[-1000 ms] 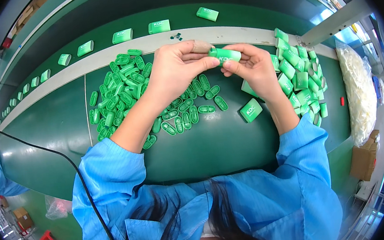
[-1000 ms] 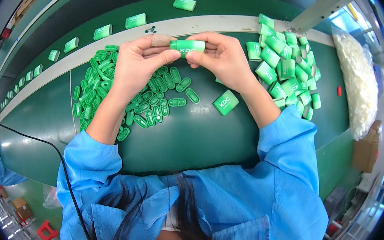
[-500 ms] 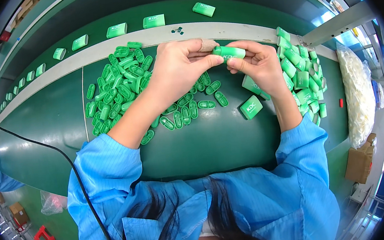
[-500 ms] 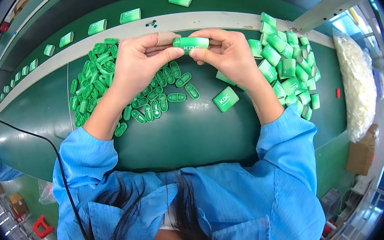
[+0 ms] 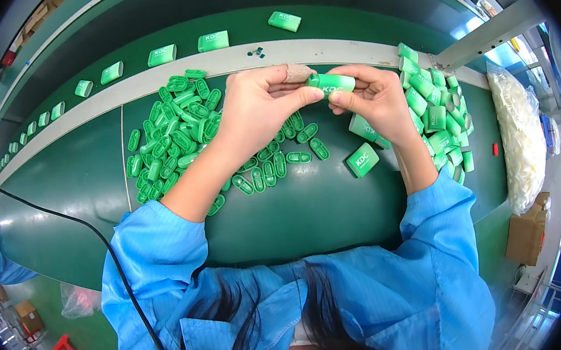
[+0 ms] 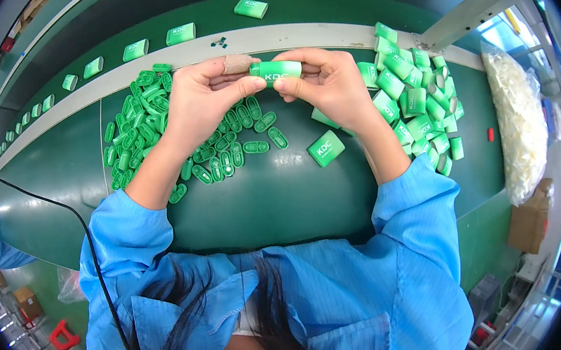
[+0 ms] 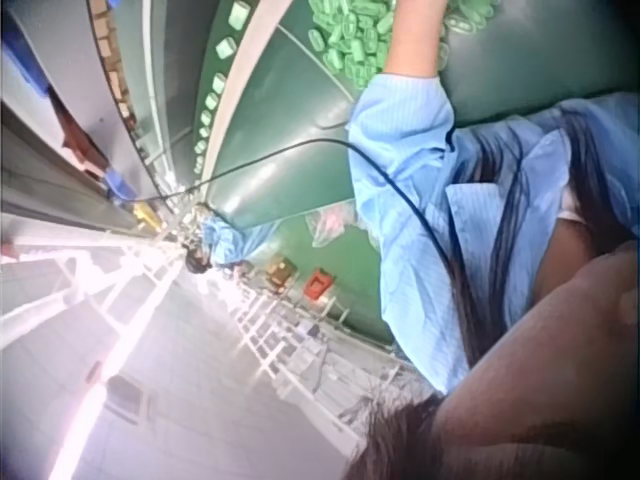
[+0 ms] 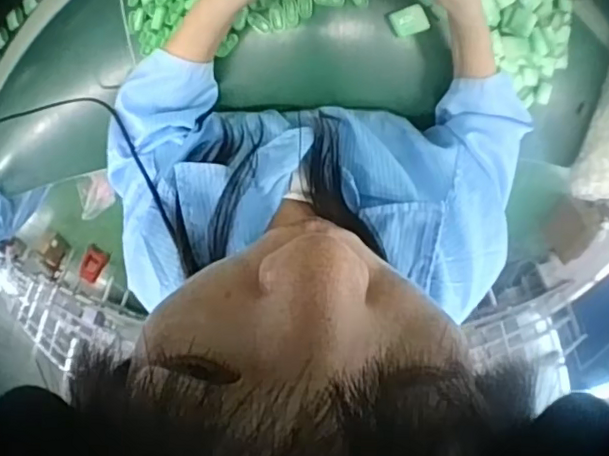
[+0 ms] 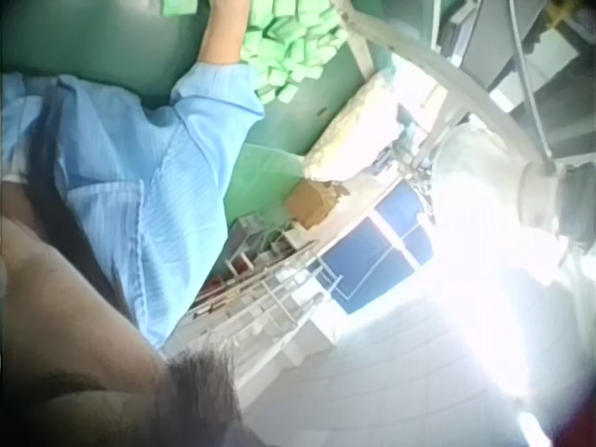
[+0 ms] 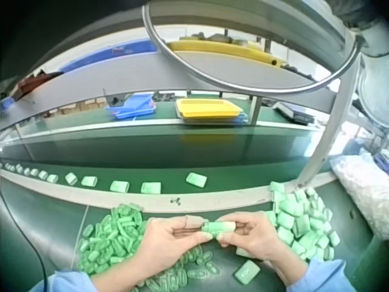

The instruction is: The person repeatedly picks up small green plastic capsule halves and rectangular green boxes labeled 'KDC' from a green workbench. They insert the capsule halves into the boxes and place the assembled units onto a moving conveyor belt. The process is continuous and repetitive throughout the clip.

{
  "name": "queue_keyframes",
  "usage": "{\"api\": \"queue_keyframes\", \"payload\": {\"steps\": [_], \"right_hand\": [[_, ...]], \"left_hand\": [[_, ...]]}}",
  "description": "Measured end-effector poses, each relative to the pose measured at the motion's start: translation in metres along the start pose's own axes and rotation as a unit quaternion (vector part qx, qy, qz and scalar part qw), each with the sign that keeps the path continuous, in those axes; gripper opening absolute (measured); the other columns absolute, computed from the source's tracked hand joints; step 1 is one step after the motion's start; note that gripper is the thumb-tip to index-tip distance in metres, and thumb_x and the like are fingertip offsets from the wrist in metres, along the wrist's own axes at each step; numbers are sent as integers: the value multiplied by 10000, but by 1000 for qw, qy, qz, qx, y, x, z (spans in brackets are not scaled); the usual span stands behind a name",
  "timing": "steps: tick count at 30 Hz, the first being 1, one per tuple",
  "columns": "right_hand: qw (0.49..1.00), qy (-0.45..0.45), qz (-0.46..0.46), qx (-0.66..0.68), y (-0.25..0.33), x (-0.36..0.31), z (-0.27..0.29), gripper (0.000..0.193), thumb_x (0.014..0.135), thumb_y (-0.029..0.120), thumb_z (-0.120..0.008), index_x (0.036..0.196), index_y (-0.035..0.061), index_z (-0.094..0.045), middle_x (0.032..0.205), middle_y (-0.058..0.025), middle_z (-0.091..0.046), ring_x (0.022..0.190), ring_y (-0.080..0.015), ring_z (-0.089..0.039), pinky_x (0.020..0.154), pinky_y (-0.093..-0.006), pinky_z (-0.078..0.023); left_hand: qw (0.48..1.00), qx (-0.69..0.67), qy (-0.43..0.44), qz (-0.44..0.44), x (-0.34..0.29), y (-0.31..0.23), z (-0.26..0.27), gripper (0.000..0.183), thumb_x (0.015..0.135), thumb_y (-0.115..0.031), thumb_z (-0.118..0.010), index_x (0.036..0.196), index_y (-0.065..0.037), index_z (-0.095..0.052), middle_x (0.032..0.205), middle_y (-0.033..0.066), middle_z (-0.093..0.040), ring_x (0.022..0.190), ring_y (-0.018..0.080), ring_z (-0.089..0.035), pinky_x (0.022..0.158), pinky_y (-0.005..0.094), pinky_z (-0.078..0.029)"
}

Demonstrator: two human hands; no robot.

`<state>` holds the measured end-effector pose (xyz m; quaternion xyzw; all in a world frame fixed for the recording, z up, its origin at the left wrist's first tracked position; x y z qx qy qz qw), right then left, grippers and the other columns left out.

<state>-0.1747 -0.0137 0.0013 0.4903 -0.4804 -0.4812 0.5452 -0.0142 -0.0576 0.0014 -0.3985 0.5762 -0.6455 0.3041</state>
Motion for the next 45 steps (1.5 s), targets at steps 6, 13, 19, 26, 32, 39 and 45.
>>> {"api": "queue_keyframes", "payload": {"steps": [6, 13, 19, 26, 32, 39, 45], "right_hand": [[999, -24, -11, -20, 1, 2, 0, 285, 807, 21, -656, 1067, -70, -581, 861, -81, -647, 714, -98, -591, 650, -226, -505], [992, -77, 18, -99, 0, 0, -3, 251, 786, 45, -675, 1014, -43, -618, 809, -85, -675, 661, -99, -627, 603, -221, -507], [945, -110, 128, -279, 17, -3, -6, 253, 745, 63, -707, 979, -9, -645, 715, -88, -671, 594, -116, -643, 571, -225, -503], [953, -111, 29, -281, -3, 5, -5, 280, 785, 54, -681, 1043, -31, -613, 825, -82, -670, 690, -92, -625, 611, -228, -510], [943, -126, 17, -307, -20, 69, 36, 366, 746, 274, -718, 1006, 26, -649, 743, -61, -626, 584, -104, -560, 569, -258, -447], [888, -178, -57, -421, -52, 125, 96, 474, 742, 348, -713, 1076, 23, -627, 882, -48, -636, 687, -132, -533, 584, -271, -450], [850, 36, -2, -526, 8, 30, 44, 387, 693, 225, -726, 1023, 49, -629, 916, -75, -633, 707, -183, -565, 655, -334, -469]], "left_hand": [[1000, 5, -20, 5, -2, 7, -10, 337, 828, -46, -637, 1134, 73, -561, 979, 141, -660, 892, 155, -641, 829, 269, -516], [960, 264, -44, -81, -18, -4, -24, 372, 863, 15, -527, 1229, 53, -468, 879, 203, -650, 818, 220, -671, 699, 308, -523], [950, 265, -54, -153, -17, -2, -24, 366, 844, 37, -507, 1208, 29, -467, 796, 190, -645, 717, 275, -671, 607, 334, -507], [979, 187, -27, -71, -14, 14, -26, 488, 825, 12, -502, 1286, 69, -355, 944, 200, -654, 748, 276, -665, 678, 341, -509], [899, 369, -151, -182, 13, -5, 14, 541, 785, -29, -590, 1292, 13, -406, 1028, 172, -621, 829, 280, -634, 735, 348, -512], [852, 520, 62, 1, 31, 26, 41, 201, 731, -116, -670, 912, -31, -677, 888, 135, -641, 802, 312, -608, 741, 392, -486], [821, 568, 13, -66, 19, 18, 23, 244, 741, -108, -645, 975, -42, -649, 876, 153, -606, 738, 325, -609, 691, 389, -499]]}}
Point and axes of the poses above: each hand's wrist, its own x-axis towards the middle knuckle, its own z-axis out of the back of the hand, y = z × x, the point moved 5 cm from there along x, towards the middle knuckle
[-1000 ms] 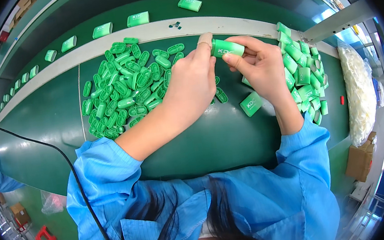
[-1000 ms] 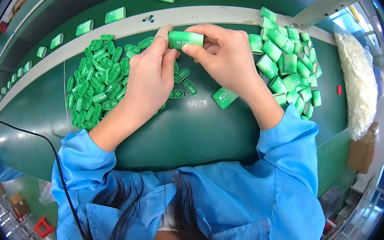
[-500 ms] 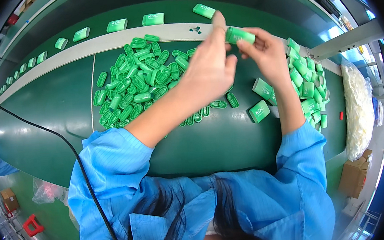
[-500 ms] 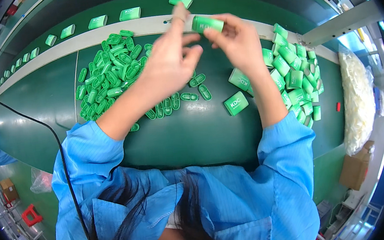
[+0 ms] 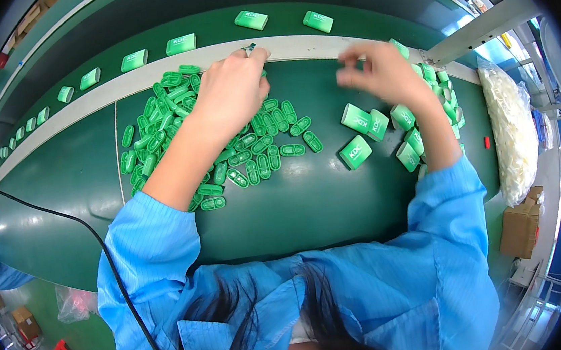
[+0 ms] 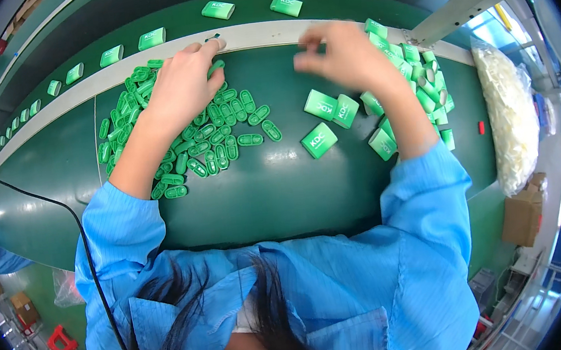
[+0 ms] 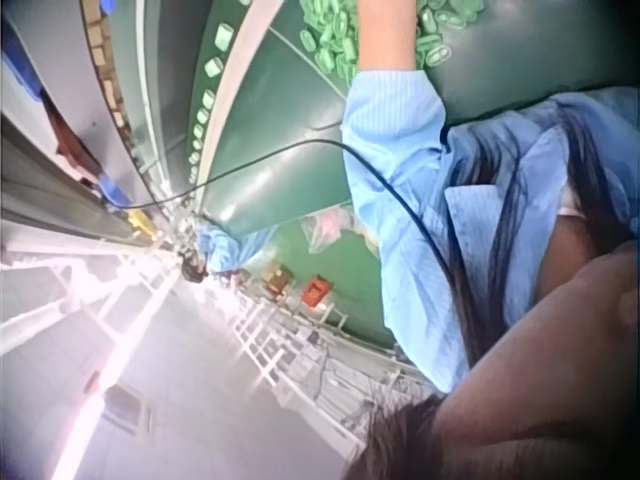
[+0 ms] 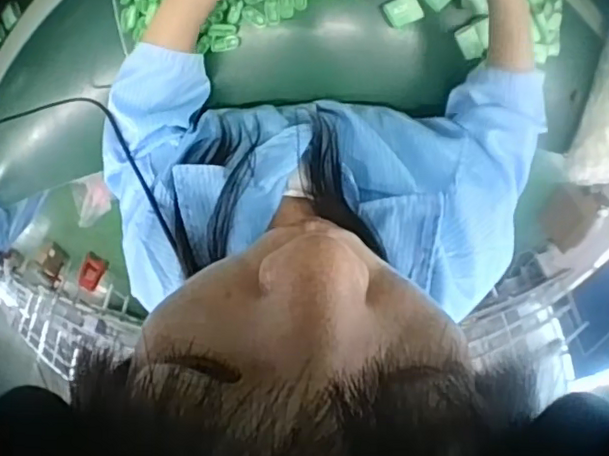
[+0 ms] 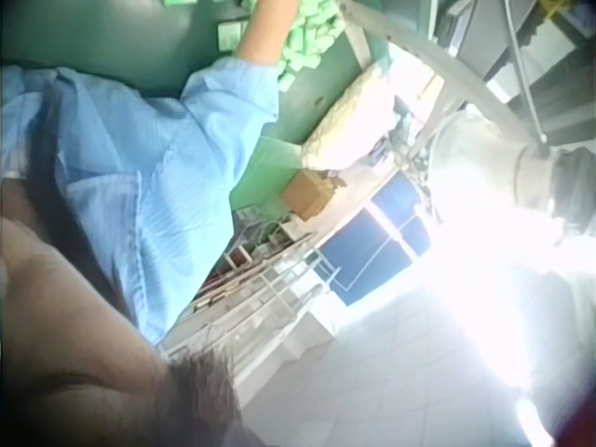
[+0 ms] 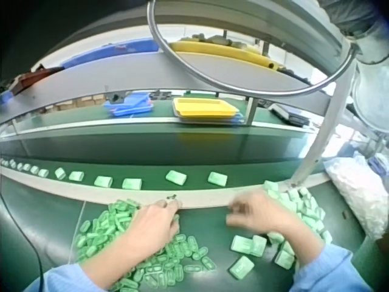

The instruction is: The person repeatedly picks up small green plastic capsule halves and rectangular green boxes labeled 'KDC' from a green workbench. They insert the capsule halves into the boxes and place the assembled units onto a moving conveyor belt. The process is continuous and repetitive throughout the clip.

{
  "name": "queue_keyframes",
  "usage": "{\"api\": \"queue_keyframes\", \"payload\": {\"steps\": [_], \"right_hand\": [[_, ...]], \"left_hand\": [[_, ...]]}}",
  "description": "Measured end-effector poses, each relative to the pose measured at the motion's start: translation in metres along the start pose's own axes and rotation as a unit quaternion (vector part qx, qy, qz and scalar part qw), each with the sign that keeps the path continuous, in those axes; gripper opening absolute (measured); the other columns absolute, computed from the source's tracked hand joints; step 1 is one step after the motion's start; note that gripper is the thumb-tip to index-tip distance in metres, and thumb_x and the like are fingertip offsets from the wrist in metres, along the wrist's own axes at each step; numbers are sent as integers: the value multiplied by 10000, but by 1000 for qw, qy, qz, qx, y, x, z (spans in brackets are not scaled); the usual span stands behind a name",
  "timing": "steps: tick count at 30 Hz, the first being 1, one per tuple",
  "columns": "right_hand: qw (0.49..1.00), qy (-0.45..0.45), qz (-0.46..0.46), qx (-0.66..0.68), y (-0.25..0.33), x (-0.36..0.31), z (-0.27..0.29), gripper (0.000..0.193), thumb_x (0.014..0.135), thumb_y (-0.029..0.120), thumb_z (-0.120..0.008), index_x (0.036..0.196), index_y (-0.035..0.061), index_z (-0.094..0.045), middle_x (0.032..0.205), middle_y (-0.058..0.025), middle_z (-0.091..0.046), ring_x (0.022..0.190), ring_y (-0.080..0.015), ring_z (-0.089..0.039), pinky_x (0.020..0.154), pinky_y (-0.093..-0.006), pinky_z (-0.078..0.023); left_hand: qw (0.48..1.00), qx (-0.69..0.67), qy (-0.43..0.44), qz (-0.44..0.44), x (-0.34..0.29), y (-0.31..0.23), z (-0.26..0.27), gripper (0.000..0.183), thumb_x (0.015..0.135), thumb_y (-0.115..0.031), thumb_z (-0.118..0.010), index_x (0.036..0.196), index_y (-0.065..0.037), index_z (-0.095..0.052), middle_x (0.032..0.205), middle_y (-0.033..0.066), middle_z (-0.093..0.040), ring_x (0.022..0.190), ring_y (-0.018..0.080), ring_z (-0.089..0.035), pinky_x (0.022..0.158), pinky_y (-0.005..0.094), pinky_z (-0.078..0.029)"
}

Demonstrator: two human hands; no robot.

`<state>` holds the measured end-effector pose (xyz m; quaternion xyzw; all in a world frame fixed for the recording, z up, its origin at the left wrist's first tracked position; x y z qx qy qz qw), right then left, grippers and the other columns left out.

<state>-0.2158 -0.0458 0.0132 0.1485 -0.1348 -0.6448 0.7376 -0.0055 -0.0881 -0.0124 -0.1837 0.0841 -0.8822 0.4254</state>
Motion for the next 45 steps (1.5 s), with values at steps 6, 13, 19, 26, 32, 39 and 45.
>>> {"api": "queue_keyframes", "payload": {"steps": [6, 13, 19, 26, 32, 39, 45], "right_hand": [[998, 12, 60, -11, 23, -50, -17, 345, 676, 143, -715, 996, 44, -630, 842, -114, -583, 753, -274, -578, 670, -366, -472], [865, -9, -40, 501, 15, -16, -30, 269, 822, 78, -648, 1065, -24, -595, 918, -75, -651, 733, -90, -601, 629, -226, -481], [826, -37, -69, 559, 12, -11, -53, 269, 817, 51, -649, 1063, -38, -583, 914, -86, -648, 768, -116, -613, 683, -237, -507], [791, -44, -62, 607, 6, -10, -61, 302, 818, 43, -654, 1090, -47, -559, 935, -105, -650, 782, -127, -621, 710, -240, -512], [812, -58, -49, 579, 8, -11, -57, 295, 814, 29, -655, 1084, -48, -566, 925, -106, -653, 778, -128, -621, 718, -240, -513], [839, -82, -36, 536, 10, -14, -51, 284, 803, 0, -656, 1067, -65, -575, 913, -111, -653, 770, -122, -618, 715, -240, -520], [847, -103, -46, 520, 13, -16, -51, 286, 792, -16, -657, 1063, -68, -579, 933, -120, -656, 816, -141, -639, 731, -239, -531]], "left_hand": [[949, -304, 77, 20, -1, -33, 3, 299, 824, -78, -586, 1121, -48, -583, 951, 114, -597, 760, 192, -647, 676, 295, -518], [723, -669, 76, 154, -6, -22, -21, 338, 874, -48, -563, 1198, 33, -505, 1060, 116, -614, 904, 174, -627, 824, 280, -522], [753, -645, 24, 127, -3, -17, -34, 348, 872, -35, -568, 1206, 32, -499, 1074, 124, -613, 999, 166, -597, 872, 287, -503], [806, -587, -12, 71, -5, -23, -31, 347, 867, -41, -583, 1198, 48, -525, 1075, 135, -621, 963, 154, -609, 841, 271, -512], [820, -564, 15, 91, -3, -20, -25, 338, 833, -40, -632, 1154, 47, -570, 1027, 136, -645, 936, 153, -622, 840, 262, -504], [804, -590, -5, 76, -3, -19, -33, 373, 836, -48, -632, 1186, 47, -544, 1024, 129, -647, 929, 153, -625, 829, 261, -506], [909, -411, -43, 45, -11, -35, -30, 315, 884, -54, -553, 1171, 71, -519, 865, 161, -667, 794, 182, -673, 700, 278, -533]]}}
Point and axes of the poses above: each hand's wrist, its own x-axis towards the middle knuckle, its own z-axis out of the back of the hand, y = z × x, the point moved 5 cm from there along x, towards the middle knuckle
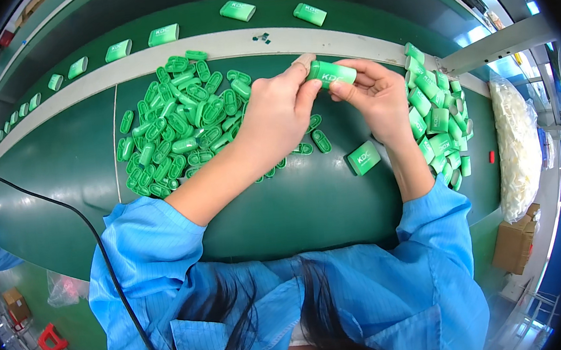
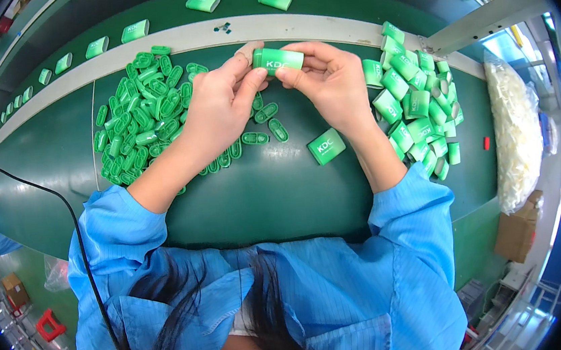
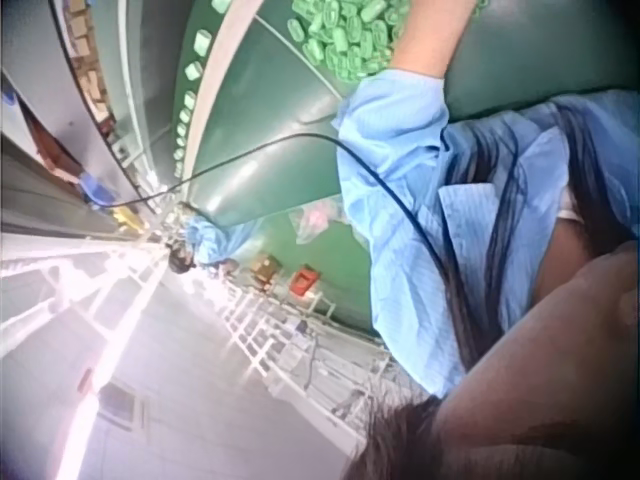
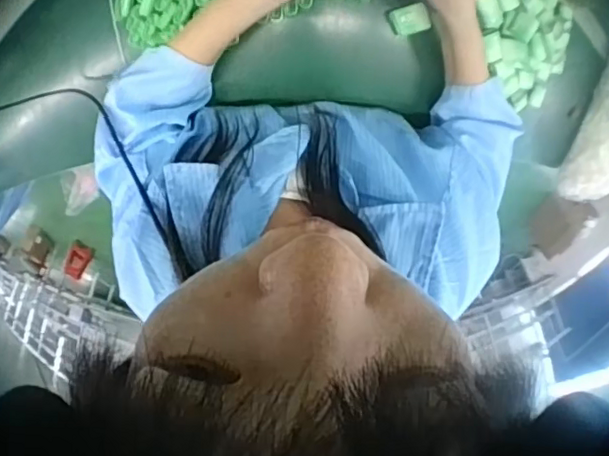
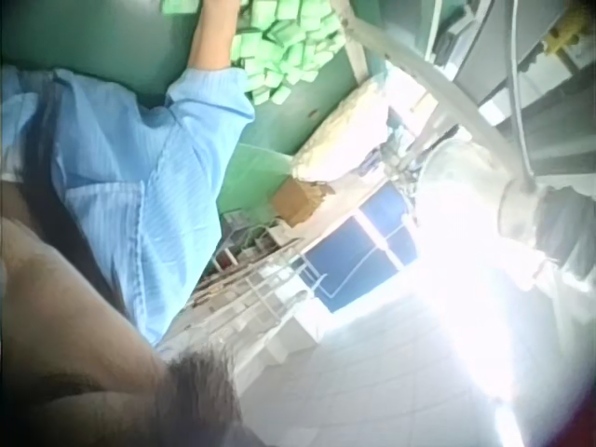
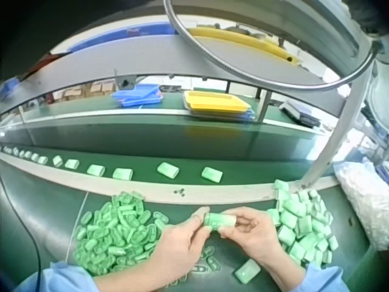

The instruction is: The person repeatedly picks up small green plastic capsule halves and rectangular green boxes labeled 'KDC' from a green workbench. They insert the capsule halves into the boxes and place the assembled units onto a moving conveyor belt. The process is continuous and repetitive throughout the clip.

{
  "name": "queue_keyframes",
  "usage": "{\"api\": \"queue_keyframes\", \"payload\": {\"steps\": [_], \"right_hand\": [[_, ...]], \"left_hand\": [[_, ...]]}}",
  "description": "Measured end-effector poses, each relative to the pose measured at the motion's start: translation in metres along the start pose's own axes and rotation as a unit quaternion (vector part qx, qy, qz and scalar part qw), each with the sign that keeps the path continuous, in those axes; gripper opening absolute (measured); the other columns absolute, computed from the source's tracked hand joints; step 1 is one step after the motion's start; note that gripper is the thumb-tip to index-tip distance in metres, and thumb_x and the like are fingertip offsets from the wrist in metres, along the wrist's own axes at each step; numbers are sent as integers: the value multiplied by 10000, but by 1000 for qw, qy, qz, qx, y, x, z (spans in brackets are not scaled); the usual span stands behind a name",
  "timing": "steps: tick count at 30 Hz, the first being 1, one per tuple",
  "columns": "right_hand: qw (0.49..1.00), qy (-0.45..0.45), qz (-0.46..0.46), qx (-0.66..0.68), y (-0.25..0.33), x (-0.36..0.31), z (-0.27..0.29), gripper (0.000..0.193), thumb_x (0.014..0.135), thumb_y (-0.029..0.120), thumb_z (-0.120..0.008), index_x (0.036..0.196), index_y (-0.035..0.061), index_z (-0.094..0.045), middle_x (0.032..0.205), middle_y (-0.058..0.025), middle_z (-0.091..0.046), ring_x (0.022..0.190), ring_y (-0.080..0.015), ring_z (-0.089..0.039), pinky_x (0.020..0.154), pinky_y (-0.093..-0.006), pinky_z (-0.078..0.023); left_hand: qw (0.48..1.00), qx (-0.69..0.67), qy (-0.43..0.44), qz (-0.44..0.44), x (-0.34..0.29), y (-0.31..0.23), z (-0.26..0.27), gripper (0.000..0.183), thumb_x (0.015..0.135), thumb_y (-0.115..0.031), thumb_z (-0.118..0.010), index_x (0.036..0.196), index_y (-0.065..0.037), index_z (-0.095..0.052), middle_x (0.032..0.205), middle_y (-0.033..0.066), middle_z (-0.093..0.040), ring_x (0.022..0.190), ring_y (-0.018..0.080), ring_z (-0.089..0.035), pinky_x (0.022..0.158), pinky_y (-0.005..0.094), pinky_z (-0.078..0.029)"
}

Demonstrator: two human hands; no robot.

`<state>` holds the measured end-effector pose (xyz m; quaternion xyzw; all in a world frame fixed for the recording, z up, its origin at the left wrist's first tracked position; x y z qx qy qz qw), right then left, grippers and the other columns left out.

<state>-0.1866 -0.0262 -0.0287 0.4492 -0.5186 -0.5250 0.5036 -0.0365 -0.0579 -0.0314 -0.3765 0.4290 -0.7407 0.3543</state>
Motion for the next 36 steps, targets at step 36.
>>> {"api": "queue_keyframes", "payload": {"steps": [36], "right_hand": [[904, -116, -18, -411, -26, 138, 88, 416, 744, 284, -706, 1048, 7, -637, 903, -63, -649, 716, -138, -598, 679, -256, -494]], "left_hand": [[903, 323, 223, -172, -5, -9, -3, 321, 721, 50, -524, 1025, -15, -601, 1039, 138, -614, 944, 337, -588, 774, 418, -494]]}}
Point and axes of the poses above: each hand's wrist, its own x-axis towards the middle knuckle, its own z-axis out of the back of the hand, y = z × x, the point moved 5 cm from there along x, towards the middle knuckle
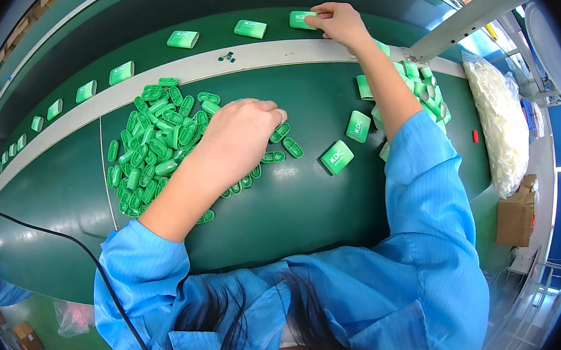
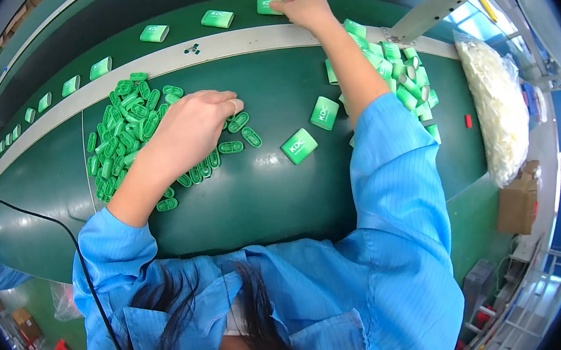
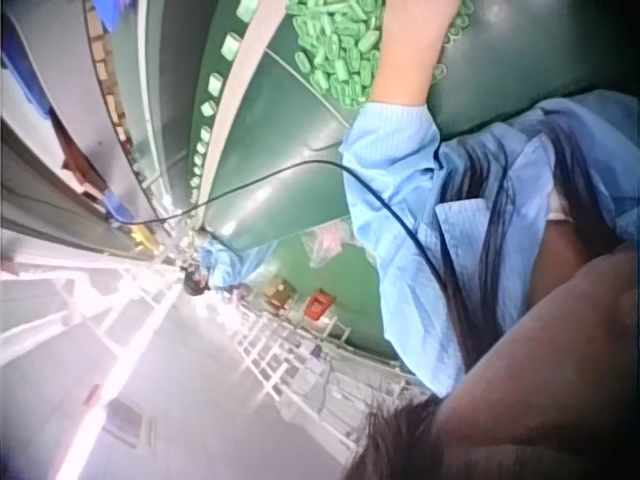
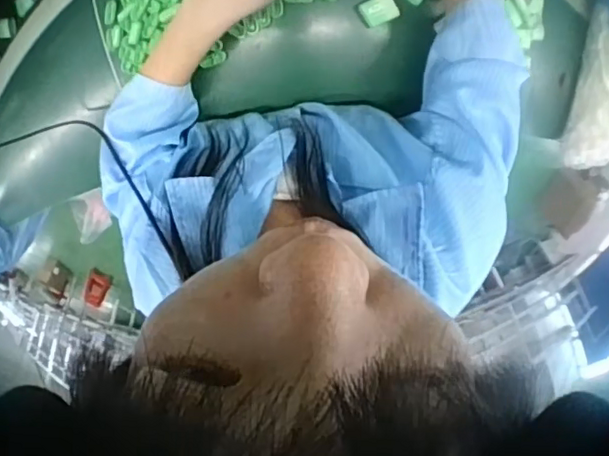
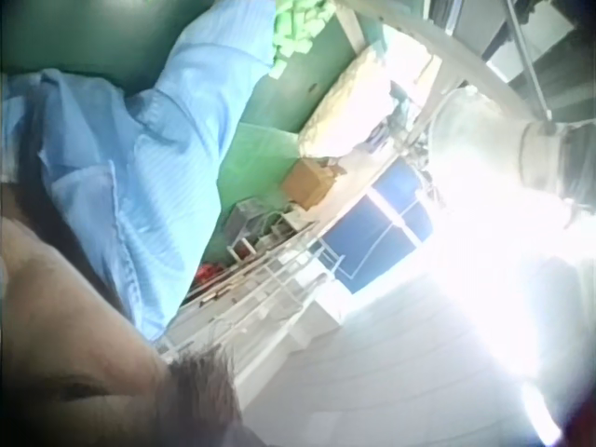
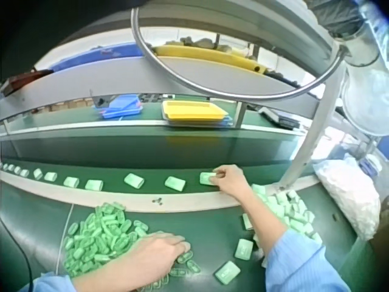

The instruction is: The person repeatedly picks up small green plastic capsule halves and rectangular green boxes labeled 'KDC' from a green workbench. They insert the capsule halves into the boxes and place the assembled units onto a moving conveyor belt. The process is continuous and repetitive throughout the clip.

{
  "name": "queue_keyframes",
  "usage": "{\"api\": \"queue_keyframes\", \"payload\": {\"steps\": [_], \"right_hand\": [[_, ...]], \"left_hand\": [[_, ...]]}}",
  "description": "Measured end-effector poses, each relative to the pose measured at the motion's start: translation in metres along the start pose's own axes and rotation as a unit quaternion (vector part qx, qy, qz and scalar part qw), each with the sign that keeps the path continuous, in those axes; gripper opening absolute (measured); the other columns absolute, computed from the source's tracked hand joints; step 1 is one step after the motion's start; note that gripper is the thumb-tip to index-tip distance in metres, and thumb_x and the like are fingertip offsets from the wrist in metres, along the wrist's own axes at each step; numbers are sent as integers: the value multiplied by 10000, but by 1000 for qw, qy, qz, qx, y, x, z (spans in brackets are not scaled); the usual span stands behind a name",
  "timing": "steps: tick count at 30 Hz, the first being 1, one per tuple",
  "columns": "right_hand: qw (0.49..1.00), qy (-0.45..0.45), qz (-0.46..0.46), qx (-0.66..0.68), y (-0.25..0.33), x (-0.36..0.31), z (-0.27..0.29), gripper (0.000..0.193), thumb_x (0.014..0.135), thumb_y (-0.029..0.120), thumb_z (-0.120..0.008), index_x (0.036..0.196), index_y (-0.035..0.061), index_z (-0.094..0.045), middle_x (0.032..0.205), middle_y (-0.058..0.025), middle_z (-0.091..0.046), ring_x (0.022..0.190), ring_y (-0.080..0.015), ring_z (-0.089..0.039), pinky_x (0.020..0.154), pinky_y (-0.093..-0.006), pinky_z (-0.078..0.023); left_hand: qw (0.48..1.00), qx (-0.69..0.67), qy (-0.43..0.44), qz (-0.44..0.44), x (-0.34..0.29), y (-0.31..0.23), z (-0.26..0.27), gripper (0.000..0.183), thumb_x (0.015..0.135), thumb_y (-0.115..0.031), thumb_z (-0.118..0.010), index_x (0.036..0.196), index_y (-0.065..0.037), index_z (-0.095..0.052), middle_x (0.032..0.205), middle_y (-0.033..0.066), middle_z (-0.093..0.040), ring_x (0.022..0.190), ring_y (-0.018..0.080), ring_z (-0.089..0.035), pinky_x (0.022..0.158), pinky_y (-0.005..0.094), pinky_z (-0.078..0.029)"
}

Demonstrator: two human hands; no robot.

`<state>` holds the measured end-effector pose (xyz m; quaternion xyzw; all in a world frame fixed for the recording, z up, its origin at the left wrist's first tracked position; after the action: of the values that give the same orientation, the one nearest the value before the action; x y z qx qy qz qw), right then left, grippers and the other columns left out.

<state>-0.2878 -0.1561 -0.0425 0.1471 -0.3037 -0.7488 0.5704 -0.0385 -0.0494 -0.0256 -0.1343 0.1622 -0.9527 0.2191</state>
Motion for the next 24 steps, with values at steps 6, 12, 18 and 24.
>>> {"api": "queue_keyframes", "payload": {"steps": [6, 12, 18, 24], "right_hand": [[949, 3, 54, -309, -56, -8, 74, 404, 791, 337, -600, 1061, 40, -645, 1021, -162, -645, 1001, -317, -597, 886, -377, -463], [972, 47, 24, -231, -61, -42, 78, 358, 793, 291, -630, 1021, 14, -616, 949, -185, -646, 948, -341, -604, 858, -382, -470], [975, 12, 173, -136, 28, -97, 40, 220, 807, 184, -648, 913, 15, -556, 859, -128, -654, 804, -289, -635, 724, -363, -497], [941, 182, 58, 278, 63, -123, 3, 236, 816, 122, -654, 982, -23, -569, 821, -46, -639, 757, -115, -615, 675, -253, -486]], "left_hand": [[996, 85, -25, 28, 6, -7, -2, 271, 713, 21, -548, 969, -28, -624, 814, 126, -550, 790, 298, -600, 694, 373, -515], [993, -39, -81, 82, 14, 4, -1, 290, 725, -20, -563, 1005, -53, -628, 829, 121, -541, 705, 255, -596, 675, 351, -516], [870, -437, -75, 218, 17, 37, -9, 279, 835, -98, -578, 1107, -40, -593, 957, 73, -590, 779, 121, -630, 699, 253, -525], [722, -648, -117, 214, 17, 45, -12, 351, 878, -77, -576, 1208, 12, -498, 1029, 117, -614, 870, 171, -645, 788, 250, -539]]}}
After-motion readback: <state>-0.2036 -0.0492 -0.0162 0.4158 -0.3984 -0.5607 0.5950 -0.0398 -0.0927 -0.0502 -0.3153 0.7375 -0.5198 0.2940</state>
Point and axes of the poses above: each hand's wrist, its own x-axis towards the middle knuckle, its own z-axis out of the back of the hand, y = z × x, the point moved 5 cm from there along x, towards the middle knuckle
